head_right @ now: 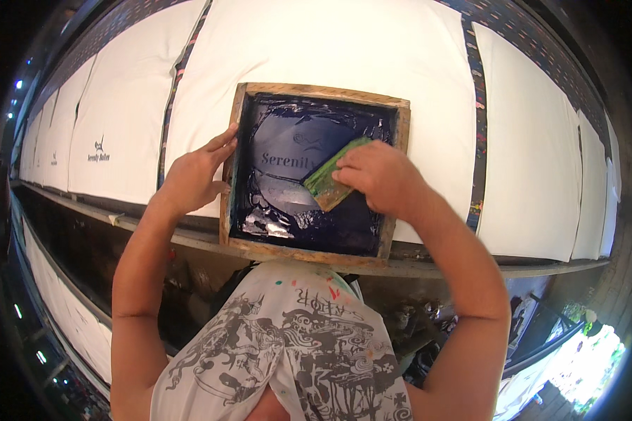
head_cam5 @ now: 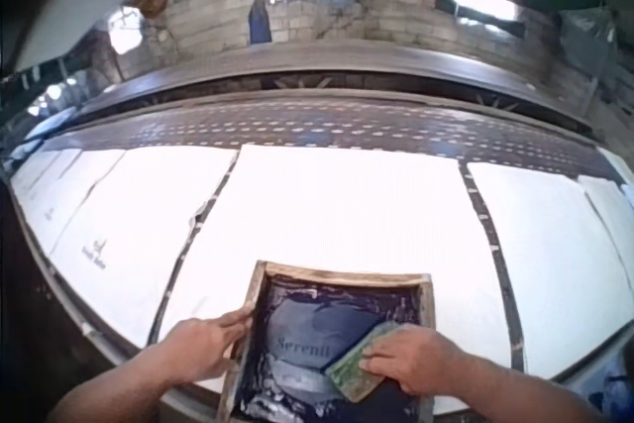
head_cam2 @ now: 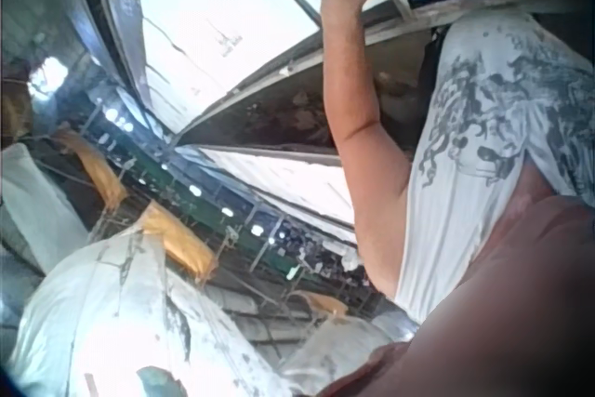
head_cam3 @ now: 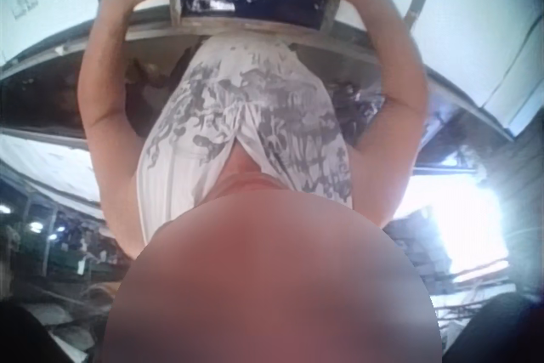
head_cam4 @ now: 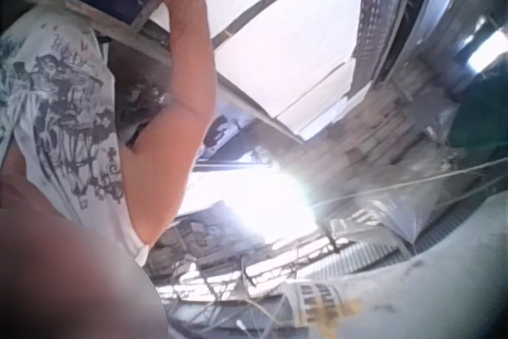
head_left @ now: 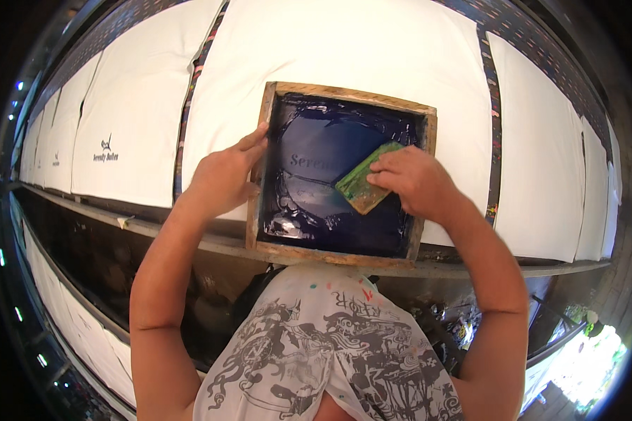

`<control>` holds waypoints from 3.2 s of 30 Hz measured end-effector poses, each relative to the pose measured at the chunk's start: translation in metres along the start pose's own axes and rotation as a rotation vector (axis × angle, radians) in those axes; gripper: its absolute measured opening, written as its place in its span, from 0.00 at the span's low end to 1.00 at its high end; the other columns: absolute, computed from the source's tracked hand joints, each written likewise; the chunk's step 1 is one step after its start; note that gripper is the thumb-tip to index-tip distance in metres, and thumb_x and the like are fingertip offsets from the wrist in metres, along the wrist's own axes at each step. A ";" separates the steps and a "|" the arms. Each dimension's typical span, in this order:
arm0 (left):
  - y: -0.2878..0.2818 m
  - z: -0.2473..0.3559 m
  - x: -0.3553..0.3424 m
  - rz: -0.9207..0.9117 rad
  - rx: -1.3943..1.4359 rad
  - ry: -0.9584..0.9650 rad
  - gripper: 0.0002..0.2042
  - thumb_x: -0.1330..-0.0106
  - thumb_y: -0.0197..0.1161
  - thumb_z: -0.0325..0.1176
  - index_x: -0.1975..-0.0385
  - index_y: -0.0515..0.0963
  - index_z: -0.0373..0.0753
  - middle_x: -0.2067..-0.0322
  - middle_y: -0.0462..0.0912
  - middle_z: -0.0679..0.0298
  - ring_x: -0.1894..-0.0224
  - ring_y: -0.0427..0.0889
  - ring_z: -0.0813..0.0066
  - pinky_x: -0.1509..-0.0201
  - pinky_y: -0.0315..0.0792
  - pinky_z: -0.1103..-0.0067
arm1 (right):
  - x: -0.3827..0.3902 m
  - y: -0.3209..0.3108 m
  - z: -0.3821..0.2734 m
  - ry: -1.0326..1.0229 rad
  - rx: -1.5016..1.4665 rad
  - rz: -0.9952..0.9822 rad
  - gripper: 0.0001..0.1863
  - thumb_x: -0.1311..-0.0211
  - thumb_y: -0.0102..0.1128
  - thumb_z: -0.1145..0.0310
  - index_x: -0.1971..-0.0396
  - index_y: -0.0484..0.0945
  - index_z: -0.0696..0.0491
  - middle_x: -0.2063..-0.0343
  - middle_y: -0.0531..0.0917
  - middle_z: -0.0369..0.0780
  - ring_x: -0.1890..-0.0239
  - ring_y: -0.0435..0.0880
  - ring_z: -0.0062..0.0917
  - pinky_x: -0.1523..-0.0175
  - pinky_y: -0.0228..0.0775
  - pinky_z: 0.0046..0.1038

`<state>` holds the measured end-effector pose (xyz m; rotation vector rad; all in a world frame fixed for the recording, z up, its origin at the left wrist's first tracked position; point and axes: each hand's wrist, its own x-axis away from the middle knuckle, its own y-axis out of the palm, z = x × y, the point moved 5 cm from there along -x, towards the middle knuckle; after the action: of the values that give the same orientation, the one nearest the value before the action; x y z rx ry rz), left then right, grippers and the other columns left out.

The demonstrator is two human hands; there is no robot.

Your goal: The person aligns a screen-printing frame over a white t-shirt, uses a squeegee to pull dark ink across the mesh, and then lifts the frame to reveal the printed logo. The process is repeated on multiple shirts laid out on a flat table.

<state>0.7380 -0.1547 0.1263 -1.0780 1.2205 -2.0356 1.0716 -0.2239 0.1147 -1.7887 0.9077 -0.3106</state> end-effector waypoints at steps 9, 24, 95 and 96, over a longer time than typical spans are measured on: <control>-0.002 0.001 -0.003 0.012 -0.027 0.071 0.43 0.45 0.85 0.25 0.24 0.78 0.32 0.12 0.66 0.67 0.37 0.91 0.51 0.38 0.87 0.60 | 0.033 0.032 -0.088 0.308 0.209 0.208 0.17 0.35 0.66 0.75 0.48 0.91 0.56 0.49 0.93 0.45 0.44 0.92 0.39 0.38 0.82 0.42; 0.080 -0.025 -0.014 0.771 0.575 0.103 0.22 0.25 0.67 0.20 0.32 0.84 0.29 0.24 0.80 0.44 0.31 0.81 0.41 0.23 0.75 0.56 | -0.034 0.010 -0.077 0.455 -0.020 -0.095 0.17 0.34 0.67 0.79 0.47 0.92 0.52 0.55 0.90 0.42 0.48 0.89 0.42 0.42 0.83 0.45; 0.091 -0.018 -0.012 0.926 0.681 0.027 0.24 0.25 0.65 0.16 0.31 0.85 0.38 0.29 0.84 0.46 0.33 0.82 0.41 0.27 0.78 0.57 | -0.051 0.080 -0.107 0.272 0.213 0.119 0.27 0.37 0.67 0.79 0.36 0.89 0.54 0.43 0.90 0.46 0.40 0.87 0.42 0.37 0.76 0.46; 0.091 -0.017 -0.012 0.938 0.676 0.031 0.24 0.25 0.65 0.16 0.30 0.85 0.38 0.29 0.84 0.46 0.33 0.82 0.41 0.27 0.78 0.57 | -0.046 0.083 -0.115 0.272 0.216 0.117 0.27 0.37 0.67 0.79 0.36 0.89 0.55 0.43 0.90 0.46 0.40 0.87 0.42 0.37 0.76 0.46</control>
<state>0.7337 -0.1784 0.0357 -0.0859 0.7152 -1.4927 0.9367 -0.2837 0.0975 -1.5108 1.1200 -0.5648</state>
